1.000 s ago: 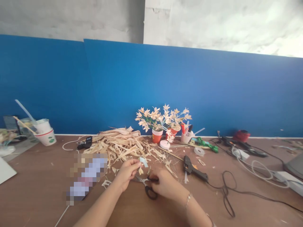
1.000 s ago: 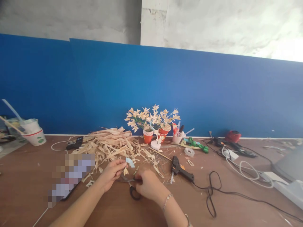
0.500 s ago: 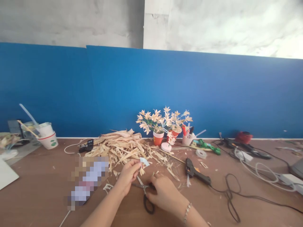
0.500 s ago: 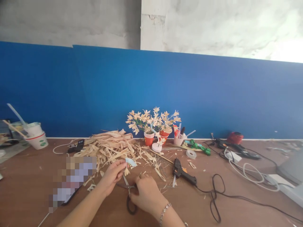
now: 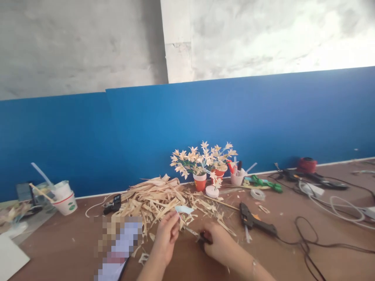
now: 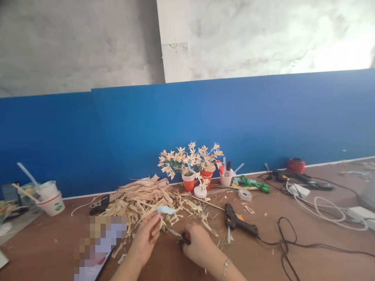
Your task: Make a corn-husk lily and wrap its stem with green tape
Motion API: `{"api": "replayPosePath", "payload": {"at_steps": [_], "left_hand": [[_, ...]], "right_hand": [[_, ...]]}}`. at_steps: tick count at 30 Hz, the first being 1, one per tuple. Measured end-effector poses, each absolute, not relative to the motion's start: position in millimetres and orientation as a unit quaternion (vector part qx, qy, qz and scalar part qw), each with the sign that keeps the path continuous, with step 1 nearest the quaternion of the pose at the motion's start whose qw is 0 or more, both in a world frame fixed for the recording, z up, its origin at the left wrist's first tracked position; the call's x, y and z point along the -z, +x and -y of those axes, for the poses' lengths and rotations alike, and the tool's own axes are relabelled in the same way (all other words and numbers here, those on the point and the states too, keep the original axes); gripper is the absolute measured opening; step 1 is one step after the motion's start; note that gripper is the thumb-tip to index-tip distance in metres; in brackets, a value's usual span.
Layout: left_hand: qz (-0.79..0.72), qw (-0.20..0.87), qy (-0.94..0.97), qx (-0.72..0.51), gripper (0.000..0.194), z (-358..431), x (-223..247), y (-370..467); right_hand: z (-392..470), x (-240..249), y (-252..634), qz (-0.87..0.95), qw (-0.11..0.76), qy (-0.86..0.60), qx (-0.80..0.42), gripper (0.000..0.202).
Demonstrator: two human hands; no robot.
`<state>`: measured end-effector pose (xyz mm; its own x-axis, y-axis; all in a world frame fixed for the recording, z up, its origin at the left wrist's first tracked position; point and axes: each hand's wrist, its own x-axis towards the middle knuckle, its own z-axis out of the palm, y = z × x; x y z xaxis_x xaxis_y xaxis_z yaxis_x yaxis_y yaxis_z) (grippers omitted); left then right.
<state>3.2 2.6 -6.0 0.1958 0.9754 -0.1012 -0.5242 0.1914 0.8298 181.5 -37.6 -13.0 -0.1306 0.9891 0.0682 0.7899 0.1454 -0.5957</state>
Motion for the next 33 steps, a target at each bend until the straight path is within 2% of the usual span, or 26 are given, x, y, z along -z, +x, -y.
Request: {"api": "replayPosePath", "payload": {"at_steps": [4,7,11,26,33], "left_hand": [[-0.318,0.705,0.295,-0.561,0.024,-3.5,6.0,1.6],[-0.31,0.714,0.274,-0.564,0.023,-3.5,7.9,0.5],[-0.312,0.719,0.26,-0.563,0.023,-5.0,11.9,-0.2],[-0.336,0.72,0.279,-0.54,0.029,5.4,10.9,10.5],[-0.31,0.723,0.329,-0.523,0.015,9.5,10.2,10.6]], "right_hand": [[24.3,21.6,192.5,0.62,0.308,-0.587,-0.421,0.034],[23.1,19.5,195.2,0.595,0.344,-0.522,-0.505,0.032],[26.0,17.3,192.8,0.576,0.331,-0.464,-0.586,0.032],[30.4,23.6,170.1,0.539,0.422,-0.397,-0.611,0.04],[35.8,19.6,162.5,0.534,0.432,-0.382,-0.618,0.04]]}}
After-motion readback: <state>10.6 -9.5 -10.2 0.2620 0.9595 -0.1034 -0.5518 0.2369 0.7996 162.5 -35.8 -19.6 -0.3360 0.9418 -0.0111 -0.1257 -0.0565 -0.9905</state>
